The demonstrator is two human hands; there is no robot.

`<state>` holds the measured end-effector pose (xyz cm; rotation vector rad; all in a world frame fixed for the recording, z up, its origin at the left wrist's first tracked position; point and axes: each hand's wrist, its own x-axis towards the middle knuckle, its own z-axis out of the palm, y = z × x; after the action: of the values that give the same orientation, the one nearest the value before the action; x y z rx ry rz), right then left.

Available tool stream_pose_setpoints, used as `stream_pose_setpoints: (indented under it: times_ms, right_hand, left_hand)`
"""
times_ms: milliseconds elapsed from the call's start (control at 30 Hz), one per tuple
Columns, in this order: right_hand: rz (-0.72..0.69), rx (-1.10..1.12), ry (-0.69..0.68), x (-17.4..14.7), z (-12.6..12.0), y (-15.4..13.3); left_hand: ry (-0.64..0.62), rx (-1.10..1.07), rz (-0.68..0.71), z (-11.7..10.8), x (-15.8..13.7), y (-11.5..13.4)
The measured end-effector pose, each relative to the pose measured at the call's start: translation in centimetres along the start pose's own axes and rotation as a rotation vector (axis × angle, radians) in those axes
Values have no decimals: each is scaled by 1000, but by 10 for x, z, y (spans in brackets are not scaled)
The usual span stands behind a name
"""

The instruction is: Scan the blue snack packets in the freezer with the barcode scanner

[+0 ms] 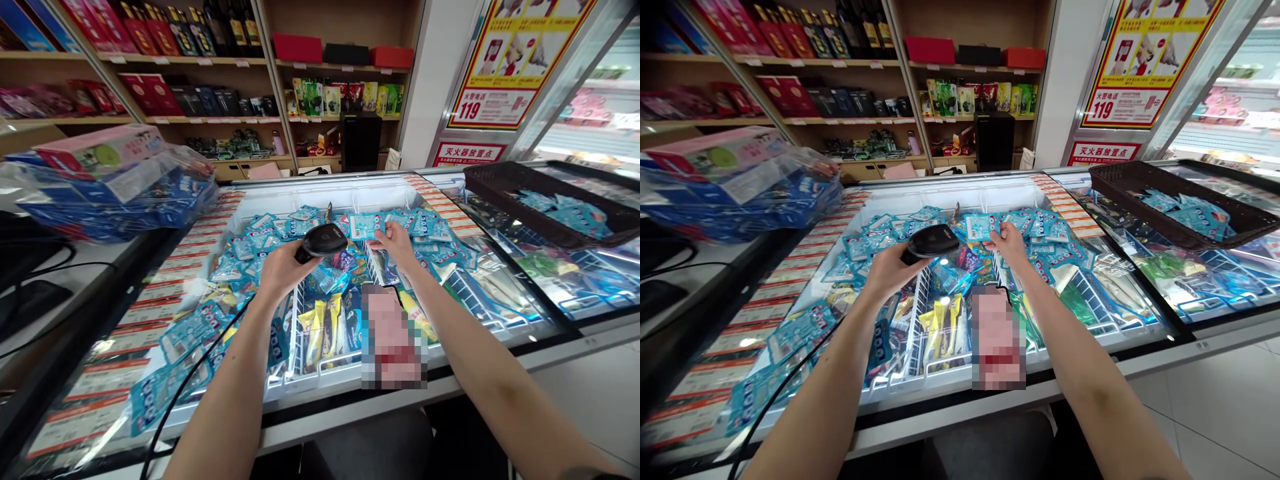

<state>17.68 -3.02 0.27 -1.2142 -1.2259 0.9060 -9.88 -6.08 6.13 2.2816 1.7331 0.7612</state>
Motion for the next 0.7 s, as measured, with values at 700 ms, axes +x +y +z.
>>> stream_pose_setpoints:
  times_ms: [700]
  right_hand:
    - [-37, 169, 11, -1, 3, -2]
  left_hand:
    - [-21, -8, 44, 5, 8, 11]
